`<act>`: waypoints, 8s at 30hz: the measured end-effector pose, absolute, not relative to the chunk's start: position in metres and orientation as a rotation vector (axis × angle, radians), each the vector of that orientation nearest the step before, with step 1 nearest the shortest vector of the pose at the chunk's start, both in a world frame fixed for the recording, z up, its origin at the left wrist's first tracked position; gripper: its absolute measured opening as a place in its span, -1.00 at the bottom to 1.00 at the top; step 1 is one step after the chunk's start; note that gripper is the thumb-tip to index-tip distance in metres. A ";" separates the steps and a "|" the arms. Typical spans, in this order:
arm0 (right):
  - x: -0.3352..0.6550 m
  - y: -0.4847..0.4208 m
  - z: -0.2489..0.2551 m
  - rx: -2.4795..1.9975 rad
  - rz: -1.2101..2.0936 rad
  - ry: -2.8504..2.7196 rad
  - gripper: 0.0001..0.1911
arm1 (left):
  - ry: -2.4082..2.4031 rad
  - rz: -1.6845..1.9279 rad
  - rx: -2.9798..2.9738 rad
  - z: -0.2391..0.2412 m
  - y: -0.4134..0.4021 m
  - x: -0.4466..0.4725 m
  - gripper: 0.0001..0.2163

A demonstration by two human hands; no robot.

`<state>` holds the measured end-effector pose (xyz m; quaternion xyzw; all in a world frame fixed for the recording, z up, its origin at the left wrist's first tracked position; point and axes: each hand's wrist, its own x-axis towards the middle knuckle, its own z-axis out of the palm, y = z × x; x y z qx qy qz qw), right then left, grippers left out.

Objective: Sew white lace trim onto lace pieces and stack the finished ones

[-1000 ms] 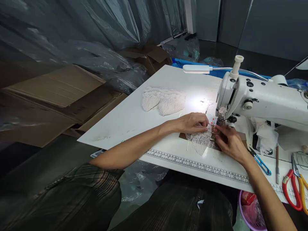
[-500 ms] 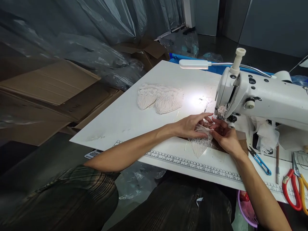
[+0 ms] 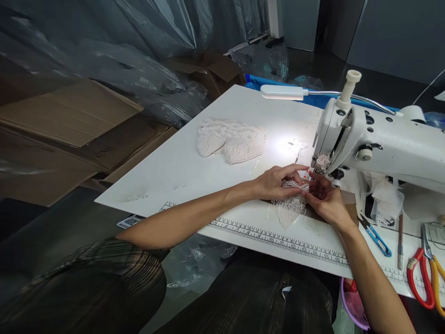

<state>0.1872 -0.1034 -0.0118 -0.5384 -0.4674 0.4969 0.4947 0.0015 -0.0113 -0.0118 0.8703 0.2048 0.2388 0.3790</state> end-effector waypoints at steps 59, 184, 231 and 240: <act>0.201 -0.124 -0.011 -1.397 0.054 -2.382 -0.60 | 0.923 0.568 2.467 -0.003 -0.010 0.017 -0.64; 0.199 -0.127 -0.026 -1.555 0.027 -2.103 -0.60 | 0.518 0.351 2.999 -0.009 -0.007 0.012 -0.55; 0.187 -0.153 -0.015 -1.548 0.075 -2.178 -0.64 | 0.055 0.674 2.885 -0.017 -0.004 0.005 -0.80; 0.236 -0.101 -0.004 -1.604 0.373 -2.020 -0.64 | 0.069 0.712 2.904 -0.016 -0.005 0.006 -0.76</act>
